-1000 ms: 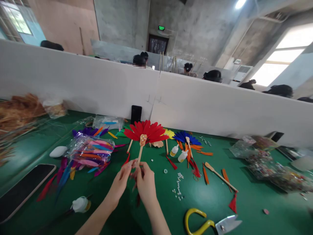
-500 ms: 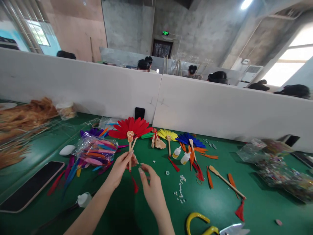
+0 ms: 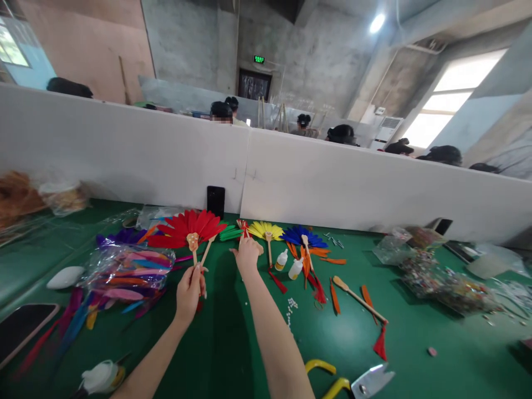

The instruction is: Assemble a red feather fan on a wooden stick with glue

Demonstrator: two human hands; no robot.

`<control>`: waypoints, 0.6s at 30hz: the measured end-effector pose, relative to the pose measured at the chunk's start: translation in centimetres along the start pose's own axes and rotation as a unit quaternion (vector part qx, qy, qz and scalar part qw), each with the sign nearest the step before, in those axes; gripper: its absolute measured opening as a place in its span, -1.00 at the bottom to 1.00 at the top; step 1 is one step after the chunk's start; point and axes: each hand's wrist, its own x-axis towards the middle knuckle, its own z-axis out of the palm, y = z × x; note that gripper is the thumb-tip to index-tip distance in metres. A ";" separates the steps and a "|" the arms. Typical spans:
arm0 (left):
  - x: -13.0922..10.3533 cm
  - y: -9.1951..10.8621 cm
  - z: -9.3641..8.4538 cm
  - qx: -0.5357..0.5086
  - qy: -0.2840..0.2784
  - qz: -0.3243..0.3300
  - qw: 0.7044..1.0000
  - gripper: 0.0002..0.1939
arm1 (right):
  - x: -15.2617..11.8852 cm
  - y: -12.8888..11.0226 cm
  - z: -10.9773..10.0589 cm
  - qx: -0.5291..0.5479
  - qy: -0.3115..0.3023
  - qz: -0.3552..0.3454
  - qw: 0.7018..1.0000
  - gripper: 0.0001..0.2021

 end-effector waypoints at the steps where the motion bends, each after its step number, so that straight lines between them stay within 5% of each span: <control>1: -0.1 -0.1 0.0 0.002 0.002 0.004 1.000 -0.66 | 0.3 0.0 0.4 -0.007 -0.007 0.004 1.000 -0.68; 7: 0.0 -0.3 0.0 0.010 0.009 0.017 1.000 -0.65 | 1.2 1.9 1.3 0.012 -0.030 0.015 0.999 -0.77; 18: -0.2 -0.5 -0.1 0.015 0.005 0.017 1.000 -0.65 | 1.5 5.9 0.1 0.197 -0.008 0.041 0.979 -0.61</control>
